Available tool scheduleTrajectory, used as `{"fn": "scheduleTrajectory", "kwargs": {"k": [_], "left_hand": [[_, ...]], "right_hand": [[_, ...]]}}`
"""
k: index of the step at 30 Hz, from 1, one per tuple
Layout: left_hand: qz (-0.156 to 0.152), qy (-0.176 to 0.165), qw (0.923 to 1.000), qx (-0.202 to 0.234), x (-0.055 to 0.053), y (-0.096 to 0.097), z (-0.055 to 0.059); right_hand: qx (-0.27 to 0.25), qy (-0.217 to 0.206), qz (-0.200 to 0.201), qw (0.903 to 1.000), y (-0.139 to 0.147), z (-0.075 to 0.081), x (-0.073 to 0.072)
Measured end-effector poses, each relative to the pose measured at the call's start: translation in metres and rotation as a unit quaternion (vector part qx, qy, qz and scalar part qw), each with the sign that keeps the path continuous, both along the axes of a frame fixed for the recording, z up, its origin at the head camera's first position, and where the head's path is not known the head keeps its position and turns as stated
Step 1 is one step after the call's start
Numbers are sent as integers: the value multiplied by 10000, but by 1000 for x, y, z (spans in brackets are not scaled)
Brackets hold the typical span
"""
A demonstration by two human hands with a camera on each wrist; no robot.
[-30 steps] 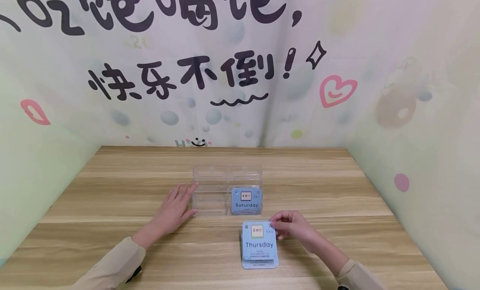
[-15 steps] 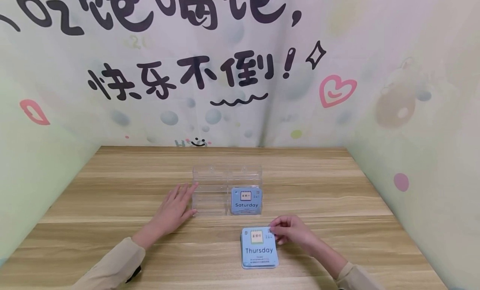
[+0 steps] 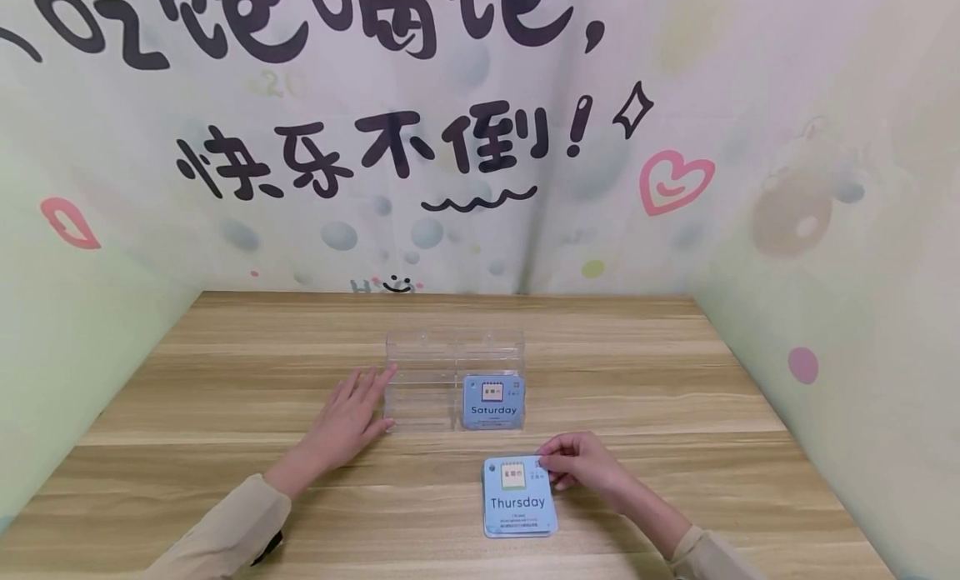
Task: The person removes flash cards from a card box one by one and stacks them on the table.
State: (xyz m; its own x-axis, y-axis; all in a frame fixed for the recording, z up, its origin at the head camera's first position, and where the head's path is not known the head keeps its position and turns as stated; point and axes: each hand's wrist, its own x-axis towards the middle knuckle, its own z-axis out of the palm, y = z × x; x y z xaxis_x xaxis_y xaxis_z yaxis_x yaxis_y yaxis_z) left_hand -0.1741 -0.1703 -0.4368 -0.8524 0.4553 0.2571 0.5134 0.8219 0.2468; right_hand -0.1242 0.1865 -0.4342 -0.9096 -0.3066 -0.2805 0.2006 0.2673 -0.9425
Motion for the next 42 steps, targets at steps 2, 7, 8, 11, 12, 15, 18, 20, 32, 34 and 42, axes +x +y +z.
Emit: {"fn": "scheduleTrajectory", "kwargs": {"k": [2, 7, 8, 11, 12, 15, 18, 20, 32, 34, 42], "left_hand": [[2, -6, 10000, 4, 0, 0, 0], [6, 13, 10000, 8, 0, 0, 0], [7, 16, 10000, 10, 0, 0, 0], [8, 11, 10000, 15, 0, 0, 0], [8, 7, 10000, 12, 0, 0, 0], [7, 8, 10000, -1, 0, 0, 0], [8, 10, 10000, -8, 0, 0, 0], [11, 5, 10000, -9, 1, 0, 0], [18, -23, 10000, 0, -1, 0, -1], [20, -29, 10000, -13, -1, 0, -1], [34, -21, 10000, -29, -1, 0, -1]], "right_hand": [[106, 97, -4, 9999, -1, 0, 0], [349, 277, -26, 9990, -2, 0, 1], [376, 278, -40, 9989, -2, 0, 1], [432, 283, -72, 9986, -3, 0, 1], [440, 284, -82, 9986, -3, 0, 1], [453, 309, -78, 9985, -3, -1, 1], [470, 326, -75, 9983, -4, -1, 2], [493, 323, -78, 9982, -4, -1, 2], [494, 388, 45, 9980, -3, 0, 2], [486, 413, 70, 9979, -3, 0, 1], [475, 411, 65, 9980, -3, 2, 1]]}}
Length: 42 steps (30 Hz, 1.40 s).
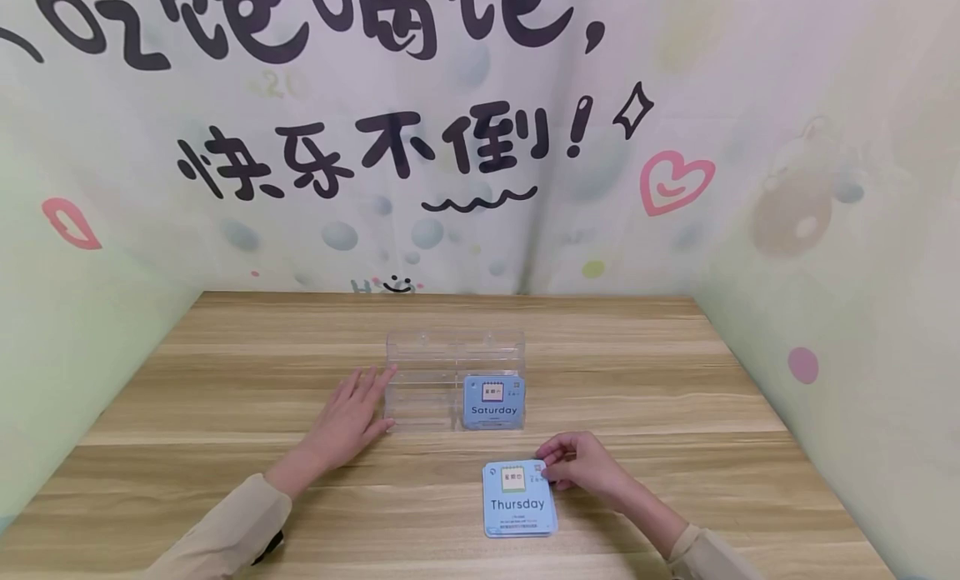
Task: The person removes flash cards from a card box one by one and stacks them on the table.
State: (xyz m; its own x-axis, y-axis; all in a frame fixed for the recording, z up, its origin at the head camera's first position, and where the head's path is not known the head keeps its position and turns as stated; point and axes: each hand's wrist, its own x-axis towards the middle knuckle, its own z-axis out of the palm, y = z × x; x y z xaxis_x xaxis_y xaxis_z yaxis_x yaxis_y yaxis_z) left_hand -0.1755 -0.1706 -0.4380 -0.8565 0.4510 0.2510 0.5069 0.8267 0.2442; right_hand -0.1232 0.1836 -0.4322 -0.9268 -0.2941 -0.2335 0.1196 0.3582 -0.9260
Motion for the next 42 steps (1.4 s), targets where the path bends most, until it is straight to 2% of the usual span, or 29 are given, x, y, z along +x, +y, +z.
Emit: {"fn": "scheduleTrajectory", "kwargs": {"k": [14, 27, 38, 42], "left_hand": [[-25, -4, 10000, 18, 0, 1, 0], [-31, -7, 10000, 29, 0, 1, 0], [-39, 9, 10000, 13, 1, 1, 1], [-36, 14, 10000, -8, 1, 1, 1]], "right_hand": [[-48, 37, -230, 9997, 8, 3, 2], [59, 102, -453, 9989, 7, 15, -3], [255, 624, -265, 9974, 7, 24, -12], [360, 704, -325, 9963, 6, 29, -16]]}}
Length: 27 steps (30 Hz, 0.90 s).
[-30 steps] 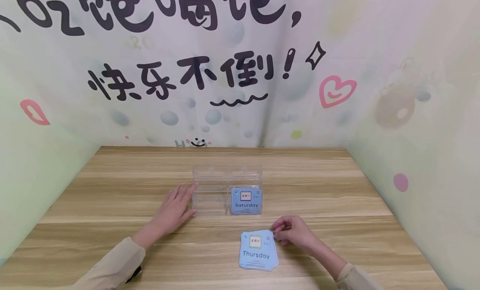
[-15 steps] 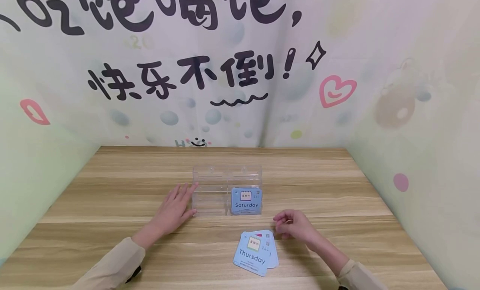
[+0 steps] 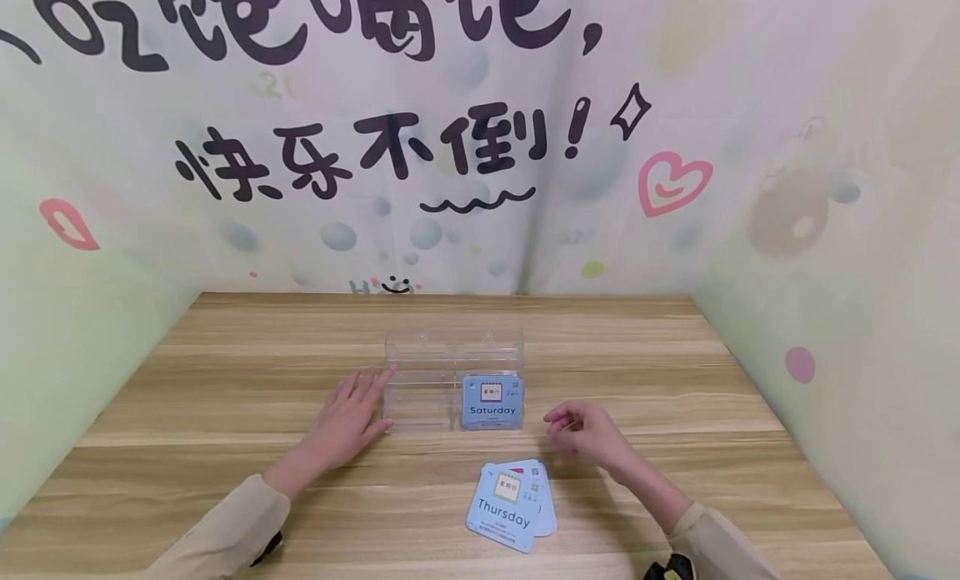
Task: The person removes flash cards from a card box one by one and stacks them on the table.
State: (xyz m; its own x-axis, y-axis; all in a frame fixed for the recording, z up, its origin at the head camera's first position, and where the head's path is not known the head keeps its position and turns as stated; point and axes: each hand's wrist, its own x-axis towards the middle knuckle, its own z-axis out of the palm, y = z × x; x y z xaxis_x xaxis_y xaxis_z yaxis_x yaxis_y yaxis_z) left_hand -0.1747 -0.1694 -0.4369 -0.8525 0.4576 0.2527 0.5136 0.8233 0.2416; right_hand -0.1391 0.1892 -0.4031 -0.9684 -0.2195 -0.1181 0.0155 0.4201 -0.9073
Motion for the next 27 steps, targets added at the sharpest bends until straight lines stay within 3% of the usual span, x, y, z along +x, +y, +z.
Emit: {"fn": "scheduleTrajectory", "kwargs": {"k": [17, 27], "left_hand": [[35, -44, 10000, 27, 0, -1, -1], [33, -40, 10000, 22, 0, 0, -1]], "right_hand": [[-134, 106, -14, 9999, 1, 15, -15], [-129, 414, 22, 9991, -4, 23, -23]]}}
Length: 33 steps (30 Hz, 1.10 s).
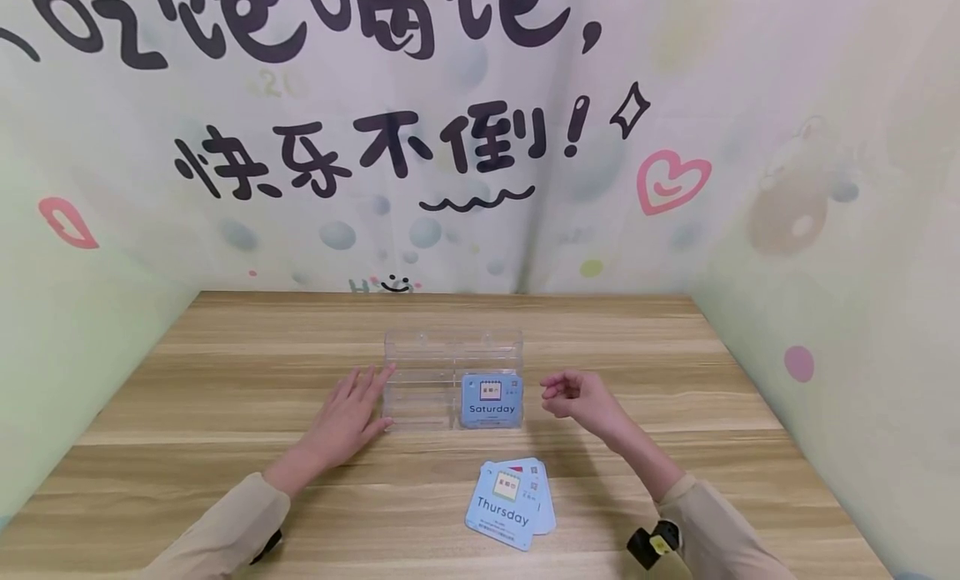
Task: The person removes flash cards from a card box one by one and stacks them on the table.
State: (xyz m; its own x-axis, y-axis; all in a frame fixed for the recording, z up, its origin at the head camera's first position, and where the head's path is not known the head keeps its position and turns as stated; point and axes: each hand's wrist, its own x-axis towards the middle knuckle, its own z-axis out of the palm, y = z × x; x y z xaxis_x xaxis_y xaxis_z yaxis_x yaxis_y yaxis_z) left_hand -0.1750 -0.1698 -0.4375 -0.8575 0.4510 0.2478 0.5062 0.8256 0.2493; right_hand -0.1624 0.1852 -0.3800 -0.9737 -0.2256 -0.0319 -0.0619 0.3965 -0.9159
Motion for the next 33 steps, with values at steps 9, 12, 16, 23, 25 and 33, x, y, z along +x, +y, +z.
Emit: {"fn": "scheduleTrajectory", "kwargs": {"k": [9, 12, 16, 23, 25, 33], "left_hand": [[2, -44, 10000, 7, 1, 1, 1], [5, -35, 10000, 4, 1, 1, 1], [2, -22, 10000, -3, 1, 1, 1], [3, 30, 10000, -22, 0, 0, 0], [-1, 43, 10000, -21, 0, 0, 0], [-8, 49, 10000, -33, 0, -1, 0]], "right_hand": [[106, 115, 12, 9999, -4, -2, -5], [136, 195, 38, 9997, -5, -4, -7], [189, 249, 8, 9995, -7, -5, -9], [312, 403, -151, 9986, -11, -7, -13], [386, 461, -185, 9980, -13, -8, -14], [553, 779, -191, 9952, -16, -14, -18]]}}
